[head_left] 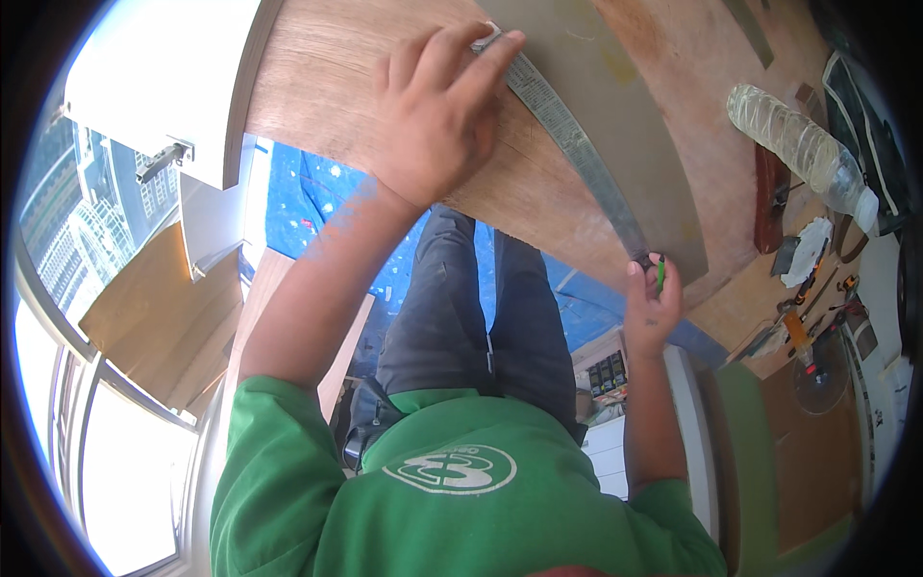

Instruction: The person measures and marks a rectangular tile with a ruler and pencil, then uses a utility knife to score and snap the tile along the marked line.

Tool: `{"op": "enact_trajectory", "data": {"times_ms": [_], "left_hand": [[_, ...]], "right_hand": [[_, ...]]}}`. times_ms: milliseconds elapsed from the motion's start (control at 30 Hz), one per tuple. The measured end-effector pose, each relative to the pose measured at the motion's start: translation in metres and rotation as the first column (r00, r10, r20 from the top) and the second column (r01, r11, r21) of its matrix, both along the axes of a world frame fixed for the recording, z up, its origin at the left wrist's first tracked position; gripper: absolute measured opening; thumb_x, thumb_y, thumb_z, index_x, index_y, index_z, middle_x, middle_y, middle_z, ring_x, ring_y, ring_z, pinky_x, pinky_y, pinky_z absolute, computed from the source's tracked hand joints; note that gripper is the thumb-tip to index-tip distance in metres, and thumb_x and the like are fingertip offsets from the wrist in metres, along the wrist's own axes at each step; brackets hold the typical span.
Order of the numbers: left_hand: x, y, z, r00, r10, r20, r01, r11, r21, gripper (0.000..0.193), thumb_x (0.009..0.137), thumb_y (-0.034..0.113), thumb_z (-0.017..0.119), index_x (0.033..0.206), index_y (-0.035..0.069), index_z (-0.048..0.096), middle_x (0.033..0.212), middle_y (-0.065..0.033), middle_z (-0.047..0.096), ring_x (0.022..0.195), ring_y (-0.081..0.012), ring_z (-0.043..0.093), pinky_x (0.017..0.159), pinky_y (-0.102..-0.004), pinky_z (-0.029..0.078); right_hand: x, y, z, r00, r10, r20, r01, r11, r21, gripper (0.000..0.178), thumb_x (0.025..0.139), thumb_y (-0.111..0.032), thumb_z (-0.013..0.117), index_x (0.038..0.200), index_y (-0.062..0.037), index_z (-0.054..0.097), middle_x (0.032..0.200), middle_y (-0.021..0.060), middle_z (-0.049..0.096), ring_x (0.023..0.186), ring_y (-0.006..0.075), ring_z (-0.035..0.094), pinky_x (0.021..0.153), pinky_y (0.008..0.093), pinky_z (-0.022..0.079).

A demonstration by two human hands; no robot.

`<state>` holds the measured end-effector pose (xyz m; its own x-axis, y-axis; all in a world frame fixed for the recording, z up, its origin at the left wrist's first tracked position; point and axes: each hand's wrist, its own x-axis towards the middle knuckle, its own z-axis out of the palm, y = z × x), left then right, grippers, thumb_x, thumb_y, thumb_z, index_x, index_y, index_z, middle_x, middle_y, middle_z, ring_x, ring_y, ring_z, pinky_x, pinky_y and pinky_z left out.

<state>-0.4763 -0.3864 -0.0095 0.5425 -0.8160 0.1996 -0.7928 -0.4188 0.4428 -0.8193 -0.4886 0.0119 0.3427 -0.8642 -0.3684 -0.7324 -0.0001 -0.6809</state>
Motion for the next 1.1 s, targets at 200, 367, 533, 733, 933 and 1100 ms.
{"op": "enact_trajectory", "data": {"times_ms": [200,367,533,733,933,1100], "left_hand": [[0.052,-0.012,0.024,0.949,-0.315,0.009,0.31,0.94,0.138,0.038,0.085,0.005,0.066,0.123,0.005,0.07,0.119,-0.0092,0.065,0.108,-0.0284,0.061,0.094,-0.039,0.051],[0.071,-0.012,0.027,0.907,-0.42,-0.003,0.417,0.9,0.127,0.035,0.083,0.005,0.066,0.116,0.003,0.074,0.115,-0.0079,0.066,0.102,-0.0256,0.061,0.091,-0.0363,0.052],[0.076,-0.016,0.036,0.881,-0.473,-0.005,0.467,0.87,0.16,0.032,0.083,0.006,0.066,0.114,0.003,0.074,0.112,-0.0067,0.066,0.098,-0.0239,0.061,0.088,-0.0338,0.052],[0.077,-0.016,0.037,0.875,-0.484,0.004,0.476,0.863,0.168,0.03,0.084,0.007,0.065,0.112,0.004,0.075,0.11,-0.0053,0.066,0.098,-0.0229,0.061,0.088,-0.033,0.052],[0.08,-0.014,0.033,0.877,-0.48,-0.014,0.478,0.871,0.109,0.03,0.084,0.008,0.066,0.113,0.004,0.075,0.109,-0.0049,0.067,0.099,-0.0234,0.061,0.088,-0.0334,0.052],[0.08,-0.015,0.035,0.878,-0.478,-0.03,0.478,0.87,0.121,0.028,0.084,0.007,0.065,0.11,0.004,0.075,0.109,-0.0055,0.067,0.1,-0.024,0.061,0.088,-0.0336,0.052]], "right_hand": [[-0.006,-0.002,-0.004,0.999,0.049,-0.023,-0.049,0.999,-0.024,0.028,0.09,-0.007,0.079,0.114,0.0027,0.068,0.085,-0.0002,0.061,0.069,0.0054,0.052,0.062,0.0212,0.045],[-0.004,-0.002,-0.003,0.999,0.044,-0.018,-0.044,0.999,-0.023,0.027,0.09,-0.007,0.079,0.113,0.0023,0.069,0.085,-0.0007,0.062,0.068,0.0053,0.051,0.062,0.0211,0.045],[-0.006,-0.001,-0.004,0.999,0.031,-0.023,-0.031,0.999,-0.017,0.027,0.09,-0.006,0.079,0.113,0.0025,0.068,0.084,-0.0011,0.061,0.068,0.0056,0.05,0.062,0.0213,0.045],[-0.002,-0.002,-0.001,0.998,0.051,-0.029,-0.052,0.998,-0.032,0.027,0.09,-0.005,0.079,0.113,0.003,0.068,0.084,-0.0007,0.06,0.069,0.0059,0.05,0.062,0.0215,0.044],[-0.005,-0.002,-0.003,0.999,0.03,-0.019,-0.03,1.0,-0.007,0.027,0.09,-0.004,0.078,0.113,0.0046,0.067,0.089,0.0007,0.063,0.071,0.0057,0.052,0.063,0.021,0.046],[-0.003,-0.002,-0.002,1.0,0.024,0.02,-0.024,1.0,0.02,0.027,0.091,-0.002,0.077,0.114,0.0054,0.066,0.091,0.0017,0.066,0.073,0.0051,0.055,0.064,0.02,0.048]]}}
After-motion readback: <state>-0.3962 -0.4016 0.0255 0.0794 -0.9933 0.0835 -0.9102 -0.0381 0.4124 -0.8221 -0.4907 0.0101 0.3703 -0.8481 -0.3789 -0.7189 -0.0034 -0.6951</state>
